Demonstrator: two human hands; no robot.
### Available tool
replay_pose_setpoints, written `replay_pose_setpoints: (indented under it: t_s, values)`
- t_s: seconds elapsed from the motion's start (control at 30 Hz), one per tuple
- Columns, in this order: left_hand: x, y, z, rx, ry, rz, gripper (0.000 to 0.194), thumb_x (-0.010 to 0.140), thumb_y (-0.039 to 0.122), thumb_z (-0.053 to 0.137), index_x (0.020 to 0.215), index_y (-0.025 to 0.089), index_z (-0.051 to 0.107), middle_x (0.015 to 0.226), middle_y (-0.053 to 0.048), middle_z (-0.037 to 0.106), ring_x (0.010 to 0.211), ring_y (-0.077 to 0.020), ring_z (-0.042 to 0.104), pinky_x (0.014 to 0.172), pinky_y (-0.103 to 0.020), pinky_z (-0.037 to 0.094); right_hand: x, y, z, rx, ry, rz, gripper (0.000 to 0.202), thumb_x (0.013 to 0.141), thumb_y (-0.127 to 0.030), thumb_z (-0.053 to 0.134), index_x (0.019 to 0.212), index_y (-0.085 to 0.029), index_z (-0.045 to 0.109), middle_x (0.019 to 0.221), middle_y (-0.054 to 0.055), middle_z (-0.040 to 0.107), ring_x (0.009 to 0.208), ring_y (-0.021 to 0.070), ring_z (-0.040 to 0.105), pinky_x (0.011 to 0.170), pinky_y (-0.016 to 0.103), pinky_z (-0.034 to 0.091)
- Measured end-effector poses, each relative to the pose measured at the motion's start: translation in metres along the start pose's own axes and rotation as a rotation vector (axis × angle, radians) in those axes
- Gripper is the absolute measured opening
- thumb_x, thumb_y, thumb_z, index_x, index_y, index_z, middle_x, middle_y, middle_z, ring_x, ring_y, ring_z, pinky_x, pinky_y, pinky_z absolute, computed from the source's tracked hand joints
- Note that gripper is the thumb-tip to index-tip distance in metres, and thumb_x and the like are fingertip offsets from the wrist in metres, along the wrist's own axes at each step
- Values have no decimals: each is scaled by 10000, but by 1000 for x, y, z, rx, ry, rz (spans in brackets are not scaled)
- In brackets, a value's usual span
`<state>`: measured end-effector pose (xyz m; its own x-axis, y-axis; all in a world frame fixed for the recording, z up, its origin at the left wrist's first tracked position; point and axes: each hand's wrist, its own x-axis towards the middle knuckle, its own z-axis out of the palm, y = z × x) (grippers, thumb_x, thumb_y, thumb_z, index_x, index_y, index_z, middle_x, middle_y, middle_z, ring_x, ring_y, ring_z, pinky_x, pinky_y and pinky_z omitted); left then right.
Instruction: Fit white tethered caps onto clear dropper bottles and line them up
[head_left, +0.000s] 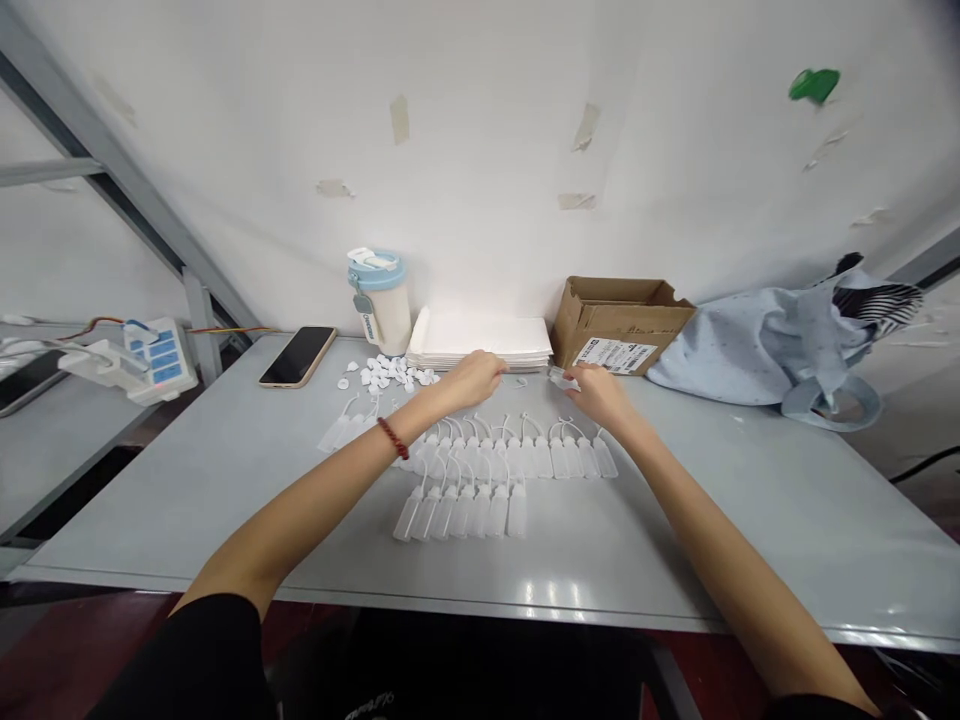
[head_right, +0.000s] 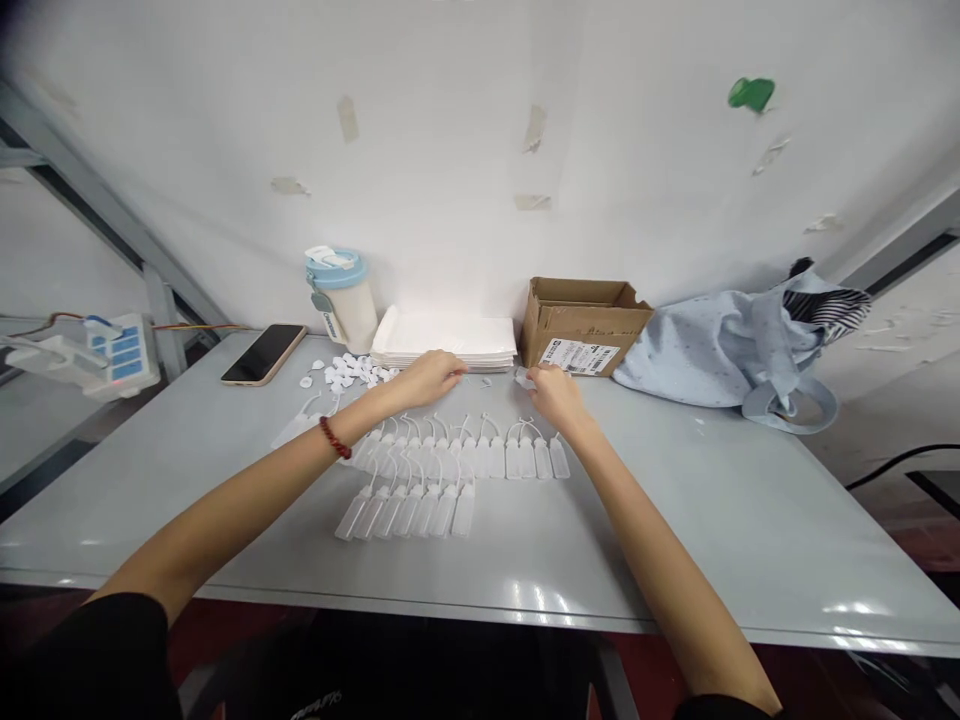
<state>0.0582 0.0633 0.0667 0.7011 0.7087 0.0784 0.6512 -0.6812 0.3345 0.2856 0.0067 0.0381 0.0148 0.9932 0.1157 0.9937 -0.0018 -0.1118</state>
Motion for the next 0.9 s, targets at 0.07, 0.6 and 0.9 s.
replay_pose_setpoints:
  t_s: [0.07,0.6,0.9]
  values:
    - [16,9,10,3,-32,3,198,911,290,538,982,123,620,983,-61,649,898,-179,622,828,-389,501,0,0,3,3,5,8,198,890,-288,566,1004,-139,630,1045,78,652,951,198,613,821,374,479]
    - [-17,16,-12,-672,211,-119,186,816,283,574,854,127,668,911,-70,676,810,-171,613,746,-302,501,-41,-31,-10,490,392,-121,223,825,-214,544,1036,-180,610,1002,94,688,940,249,596,743,375,503]
    - [-81,25,1,-1278,174,-309,287,737,375,673,883,128,682,795,-64,674,652,-121,591,665,-288,504,-76,-85,-10,726,370,-289,188,863,-231,565,1049,-215,588,980,63,696,838,190,657,710,327,546]
